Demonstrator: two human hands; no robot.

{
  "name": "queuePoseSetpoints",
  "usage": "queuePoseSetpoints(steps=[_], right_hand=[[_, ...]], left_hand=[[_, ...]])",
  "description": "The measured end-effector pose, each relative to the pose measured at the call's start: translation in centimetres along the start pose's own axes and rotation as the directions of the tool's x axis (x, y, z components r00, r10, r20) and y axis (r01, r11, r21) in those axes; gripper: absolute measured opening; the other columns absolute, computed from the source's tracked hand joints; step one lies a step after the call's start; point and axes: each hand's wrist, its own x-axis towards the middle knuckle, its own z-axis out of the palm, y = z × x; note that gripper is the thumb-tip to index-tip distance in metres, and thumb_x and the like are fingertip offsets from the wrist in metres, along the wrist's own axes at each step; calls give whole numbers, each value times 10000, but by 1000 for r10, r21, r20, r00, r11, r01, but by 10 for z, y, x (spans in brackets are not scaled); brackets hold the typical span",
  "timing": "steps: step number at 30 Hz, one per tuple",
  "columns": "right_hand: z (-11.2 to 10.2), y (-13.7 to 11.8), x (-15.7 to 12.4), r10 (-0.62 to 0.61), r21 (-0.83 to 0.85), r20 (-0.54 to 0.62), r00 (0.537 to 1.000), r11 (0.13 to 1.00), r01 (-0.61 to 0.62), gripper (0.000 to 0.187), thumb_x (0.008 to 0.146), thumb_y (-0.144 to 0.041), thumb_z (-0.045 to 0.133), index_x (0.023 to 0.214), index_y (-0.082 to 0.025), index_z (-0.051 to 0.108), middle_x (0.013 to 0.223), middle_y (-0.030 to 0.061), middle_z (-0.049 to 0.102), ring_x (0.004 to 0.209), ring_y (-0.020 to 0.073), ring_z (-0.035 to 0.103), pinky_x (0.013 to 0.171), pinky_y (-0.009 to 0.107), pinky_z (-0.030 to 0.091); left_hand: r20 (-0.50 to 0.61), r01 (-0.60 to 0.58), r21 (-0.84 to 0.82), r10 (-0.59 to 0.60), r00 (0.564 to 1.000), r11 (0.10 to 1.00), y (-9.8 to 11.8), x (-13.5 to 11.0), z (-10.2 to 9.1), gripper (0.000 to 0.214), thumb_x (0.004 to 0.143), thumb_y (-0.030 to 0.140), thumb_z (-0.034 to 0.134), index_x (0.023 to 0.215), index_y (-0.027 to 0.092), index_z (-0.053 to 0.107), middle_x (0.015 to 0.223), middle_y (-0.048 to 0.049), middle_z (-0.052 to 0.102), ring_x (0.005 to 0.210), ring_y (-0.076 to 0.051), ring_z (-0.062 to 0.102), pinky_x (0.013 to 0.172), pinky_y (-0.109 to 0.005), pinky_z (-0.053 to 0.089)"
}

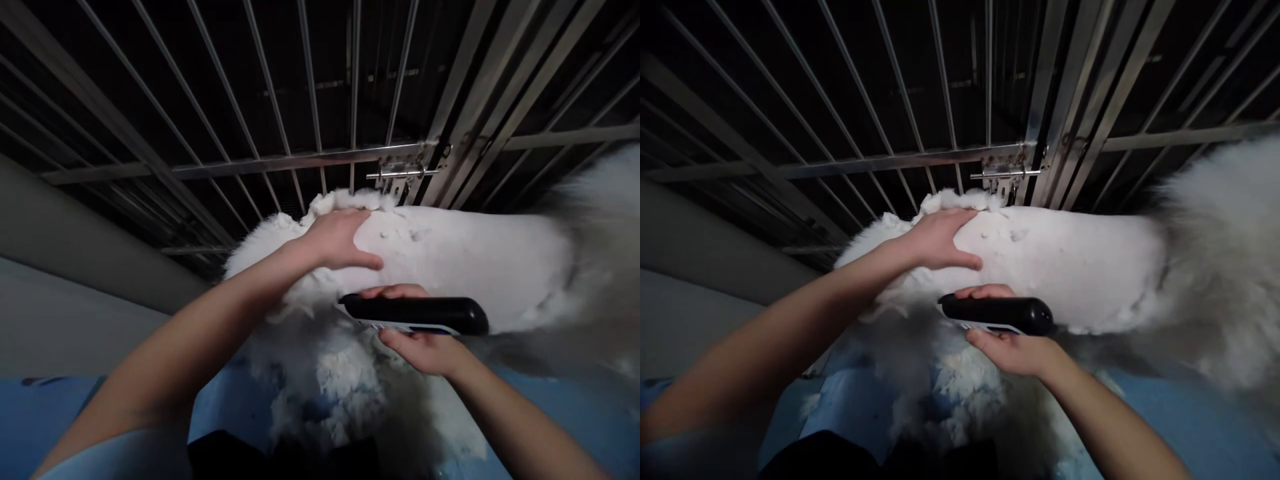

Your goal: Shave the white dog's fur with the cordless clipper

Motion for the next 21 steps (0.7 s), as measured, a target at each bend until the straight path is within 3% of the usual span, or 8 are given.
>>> queuePoseSetpoints(steps=[5,10,15,19,21], right_hand=[[0,-1,1,-128,-110,-222,967,988,105,461,839,-175,725,1230,-320,528,1204,63,713,1133,237,708,990,467,589],[7,-1,5,-74,-95,-124,989,994,63,455,830,-177,725,1220,-299,526,1193,75,715,1117,240,715,955,442,604],[10,5,6,-88,-117,-269,959,991,58,469,836,-153,706,1228,-321,511,1176,50,707,1115,222,707,981,440,594],[21,8,6,-75,-89,-141,987,994,63,431,828,-205,728,1196,-288,519,1178,79,709,1105,241,715,949,432,603],[20,7,6,-100,-92,-150,984,992,87,420,827,-226,737,1186,-291,529,1163,83,720,1074,253,725,920,448,614]], left_hand=[[-34,-5,19,6,999,1000,0,3,1,995,681,733,679,1460,140,499,1456,-138,561,1321,-352,527,1094,-430,432],[-14,-9,31,9,1000,999,0,4,2,1021,663,745,686,1460,136,499,1444,-146,569,1290,-362,547,1072,-452,448],[-29,17,6,-17,999,1000,-4,5,3,1008,663,786,665,1449,174,510,1440,-124,576,1304,-354,537,1080,-451,438],[-36,23,20,-23,999,1000,-3,3,3,977,650,777,684,1418,191,538,1414,-117,591,1268,-354,558,1048,-459,455],[-43,34,9,-34,998,999,-2,2,2,961,663,773,679,1413,189,544,1413,-113,592,1274,-348,555,1049,-448,456]])
